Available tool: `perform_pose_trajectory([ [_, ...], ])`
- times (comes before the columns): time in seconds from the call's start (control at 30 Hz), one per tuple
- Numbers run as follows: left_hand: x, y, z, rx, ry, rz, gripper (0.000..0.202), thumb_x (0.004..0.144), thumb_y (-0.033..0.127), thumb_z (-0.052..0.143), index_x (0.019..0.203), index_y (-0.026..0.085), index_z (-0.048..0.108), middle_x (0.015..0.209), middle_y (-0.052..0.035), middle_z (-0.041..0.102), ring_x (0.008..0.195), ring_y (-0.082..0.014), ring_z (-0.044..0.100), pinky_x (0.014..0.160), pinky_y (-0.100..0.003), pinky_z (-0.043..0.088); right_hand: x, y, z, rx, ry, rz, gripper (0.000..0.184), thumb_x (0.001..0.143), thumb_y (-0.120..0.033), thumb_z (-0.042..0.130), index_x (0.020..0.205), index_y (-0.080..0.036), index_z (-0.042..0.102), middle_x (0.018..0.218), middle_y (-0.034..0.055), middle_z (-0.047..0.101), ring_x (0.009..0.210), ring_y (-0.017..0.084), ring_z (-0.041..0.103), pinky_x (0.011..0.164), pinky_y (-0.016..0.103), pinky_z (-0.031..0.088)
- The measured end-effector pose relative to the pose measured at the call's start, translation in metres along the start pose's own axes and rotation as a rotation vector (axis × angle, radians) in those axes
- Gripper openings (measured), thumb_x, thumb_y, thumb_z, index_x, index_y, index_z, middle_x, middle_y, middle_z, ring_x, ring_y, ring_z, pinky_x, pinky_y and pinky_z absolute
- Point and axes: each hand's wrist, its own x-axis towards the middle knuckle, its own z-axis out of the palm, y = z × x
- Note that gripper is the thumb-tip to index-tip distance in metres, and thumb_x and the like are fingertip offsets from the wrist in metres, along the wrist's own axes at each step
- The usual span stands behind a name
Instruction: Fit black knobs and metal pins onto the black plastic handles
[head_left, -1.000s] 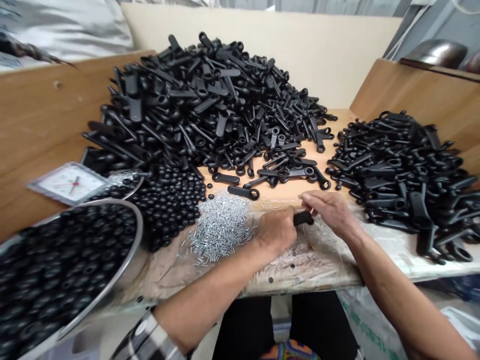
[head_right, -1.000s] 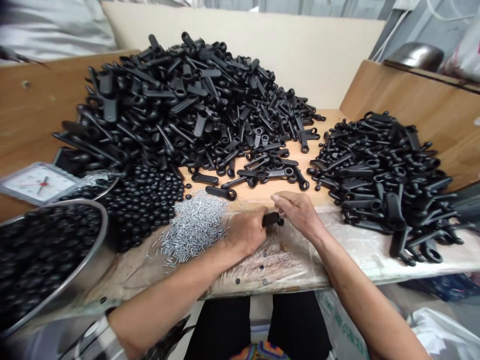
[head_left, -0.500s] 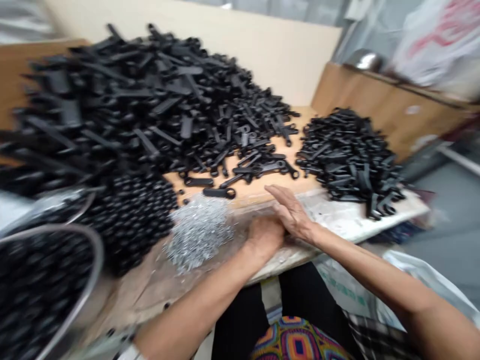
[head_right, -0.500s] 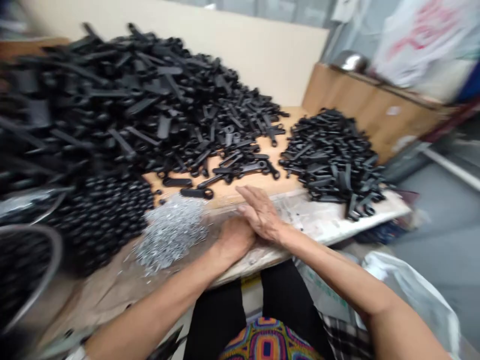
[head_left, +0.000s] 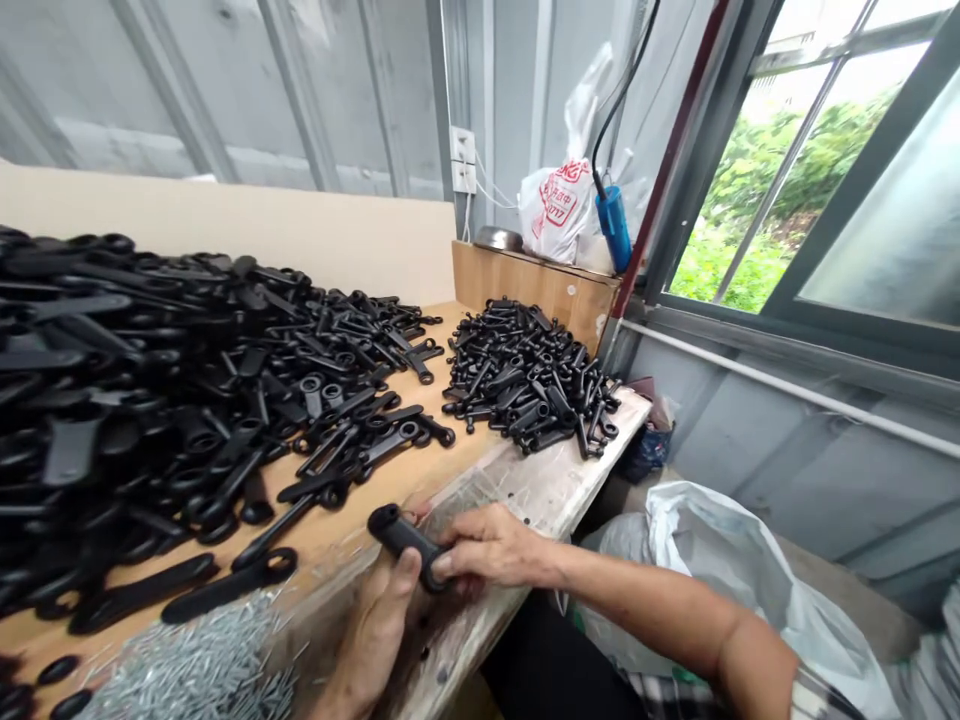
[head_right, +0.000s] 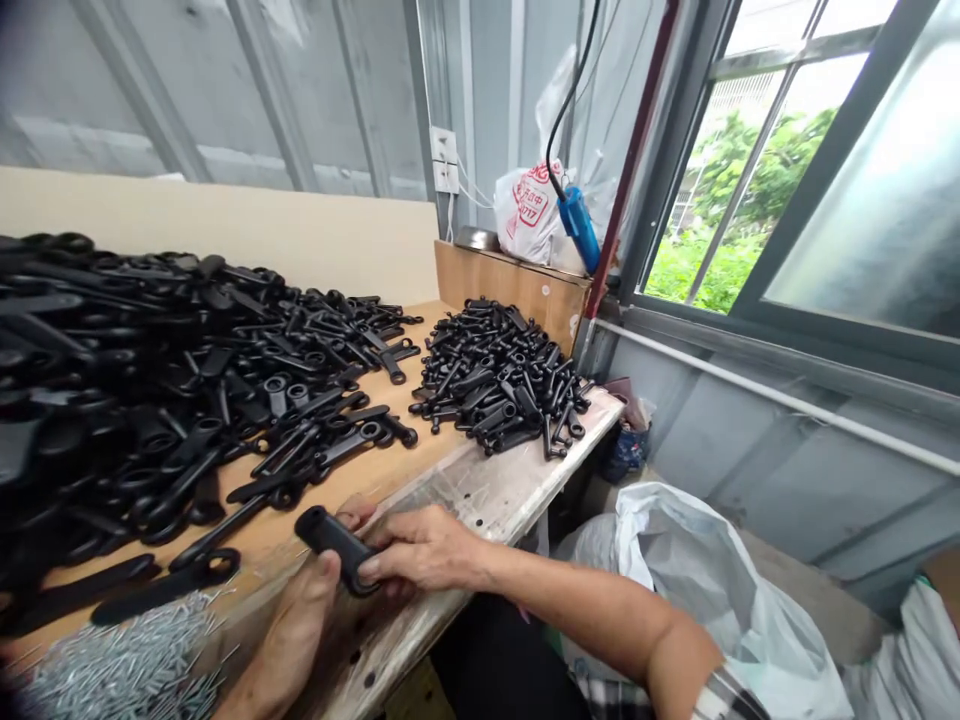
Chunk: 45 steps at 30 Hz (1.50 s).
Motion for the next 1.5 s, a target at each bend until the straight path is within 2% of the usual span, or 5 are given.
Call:
perform_pose_trajectory([
  [0.27, 0.001, 0.004, -0.002, 0.244, 0.067, 0.052, 0.066, 0.072, 0.063, 0.044, 0.123, 0.02, 0.041, 0.13, -0.0077, 0.046, 0.12, -0.0302, 0.039, 0.103, -0.049, 0.028, 0.001, -0.02, -0.153, -0.699, 0.803, -0.035, 0.026, 0.077, -0.037, 0.05, 0.078, -0.014, 0.063, 0.056, -0.0009, 0.058, 0.05, 0.009, 0.051, 0.049, 0.019, 0.039],
  [0.5, 0.004, -0.003, -0.007, 0.302, 0.117, 0.078, 0.058, 0.073, 0.06, 0.044, 0.116, 0.021, 0.046, 0.124, -0.0066, 0.052, 0.116, -0.0273, 0.044, 0.099, -0.043, 0.034, 0.006, -0.042, -0.232, -0.98, 1.038, 0.084, 0.031, 0.076, -0.043, 0.051, 0.072, -0.015, 0.064, 0.075, 0.0098, 0.065, 0.074, 0.019, 0.058, 0.063, 0.026, 0.038],
  [0.73, -0.004, -0.002, -0.003, 0.549, 0.04, 0.33, 0.027, 0.084, 0.037, 0.043, 0.099, 0.02, 0.058, 0.09, -0.0045, 0.066, 0.085, -0.0177, 0.061, 0.079, -0.028, 0.046, 0.019, -0.061, -0.166, -1.063, 0.79, -0.189, 0.028, 0.08, -0.039, 0.047, 0.089, -0.018, 0.064, 0.072, 0.0016, 0.065, 0.068, 0.014, 0.057, 0.061, 0.022, 0.036],
  [1.07, -0.007, 0.002, 0.005, 0.964, 0.099, 0.721, 0.021, 0.081, 0.016, 0.042, 0.066, 0.016, 0.057, 0.053, -0.0017, 0.053, 0.054, -0.0129, 0.049, 0.054, -0.025, 0.036, 0.14, -0.066, -0.03, -1.682, 0.078, -0.236, 0.026, 0.078, -0.021, 0.047, 0.098, -0.02, 0.063, 0.1, 0.0091, 0.063, 0.094, 0.023, 0.055, 0.071, 0.028, 0.039],
  [1.5, 0.002, 0.019, -0.005, 0.071, 0.204, 0.091, 0.024, 0.079, 0.028, 0.047, 0.059, 0.016, 0.053, 0.054, 0.0026, 0.048, 0.054, -0.0091, 0.043, 0.056, -0.021, 0.034, 0.154, -0.057, -0.03, -1.738, -0.003, -0.319, 0.021, 0.086, -0.023, 0.043, 0.093, -0.015, 0.061, 0.097, 0.0111, 0.061, 0.093, 0.02, 0.055, 0.074, 0.025, 0.038],
])
